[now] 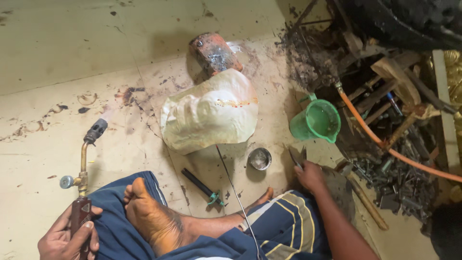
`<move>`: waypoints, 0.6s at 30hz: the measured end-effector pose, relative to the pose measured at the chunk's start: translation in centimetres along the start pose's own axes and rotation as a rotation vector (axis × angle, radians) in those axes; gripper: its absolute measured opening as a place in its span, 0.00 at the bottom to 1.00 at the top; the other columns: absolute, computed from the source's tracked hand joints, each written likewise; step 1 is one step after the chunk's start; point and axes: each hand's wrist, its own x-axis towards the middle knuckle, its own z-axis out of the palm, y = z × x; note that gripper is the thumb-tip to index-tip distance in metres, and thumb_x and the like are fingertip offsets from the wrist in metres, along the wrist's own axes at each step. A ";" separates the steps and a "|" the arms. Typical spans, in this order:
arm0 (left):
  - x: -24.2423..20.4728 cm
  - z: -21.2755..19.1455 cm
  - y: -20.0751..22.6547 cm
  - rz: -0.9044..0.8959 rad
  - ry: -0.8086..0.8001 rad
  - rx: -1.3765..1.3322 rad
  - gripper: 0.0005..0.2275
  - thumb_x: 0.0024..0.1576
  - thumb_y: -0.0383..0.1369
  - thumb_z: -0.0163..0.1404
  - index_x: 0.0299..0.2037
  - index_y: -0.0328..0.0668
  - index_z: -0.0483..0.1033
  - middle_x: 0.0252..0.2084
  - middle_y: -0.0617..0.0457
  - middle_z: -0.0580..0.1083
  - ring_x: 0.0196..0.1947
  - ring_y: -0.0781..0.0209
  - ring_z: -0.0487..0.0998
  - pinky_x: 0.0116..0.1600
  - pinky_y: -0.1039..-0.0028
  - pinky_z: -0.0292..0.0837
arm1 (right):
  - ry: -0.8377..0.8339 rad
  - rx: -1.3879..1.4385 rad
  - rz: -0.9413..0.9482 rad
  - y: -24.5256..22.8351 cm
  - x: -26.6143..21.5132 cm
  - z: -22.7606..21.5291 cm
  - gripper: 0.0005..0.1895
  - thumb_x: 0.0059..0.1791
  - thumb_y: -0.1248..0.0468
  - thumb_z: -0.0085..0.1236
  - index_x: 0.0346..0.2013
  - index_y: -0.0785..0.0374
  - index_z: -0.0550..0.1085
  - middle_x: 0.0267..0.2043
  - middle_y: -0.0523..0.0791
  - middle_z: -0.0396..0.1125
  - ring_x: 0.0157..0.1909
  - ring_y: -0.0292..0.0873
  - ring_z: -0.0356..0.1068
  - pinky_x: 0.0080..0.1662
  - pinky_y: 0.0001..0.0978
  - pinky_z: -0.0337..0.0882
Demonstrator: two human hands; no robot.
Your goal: The person sits on the floor and uses a blowtorch to heat a metal object placed on a brick. They apply solder with a thin rod along a seam, then cool the area with water from a green cup. The process is repeated along the seam.
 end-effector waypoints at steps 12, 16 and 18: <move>0.2 0.4 0.6 -0.099 0.043 0.006 0.16 0.59 0.18 0.46 0.57 0.22 0.71 0.19 0.41 0.73 0.11 0.63 0.68 0.14 0.73 0.62 | -0.133 1.555 0.034 -2.8 -3.4 -6.3 0.09 0.53 0.66 0.49 0.28 0.62 0.67 0.59 0.46 0.76 0.50 0.40 0.73 0.57 0.44 0.74; 0.6 -1.3 -1.4 -0.082 -0.047 0.000 0.16 0.63 0.17 0.48 0.62 0.17 0.73 0.20 0.34 0.71 0.11 0.60 0.70 0.15 0.72 0.64 | -0.180 1.446 -0.052 -7.6 -4.8 -12.9 0.08 0.53 0.64 0.47 0.33 0.62 0.72 0.56 0.53 0.73 0.55 0.43 0.74 0.58 0.46 0.72; 0.9 -1.7 -2.3 -0.070 -0.028 0.019 0.19 0.62 0.16 0.48 0.64 0.16 0.71 0.28 0.32 0.74 0.14 0.60 0.73 0.16 0.72 0.66 | -0.156 1.133 -0.070 -9.9 -4.9 -16.6 0.09 0.58 0.62 0.48 0.37 0.64 0.71 0.56 0.57 0.75 0.55 0.44 0.73 0.61 0.44 0.69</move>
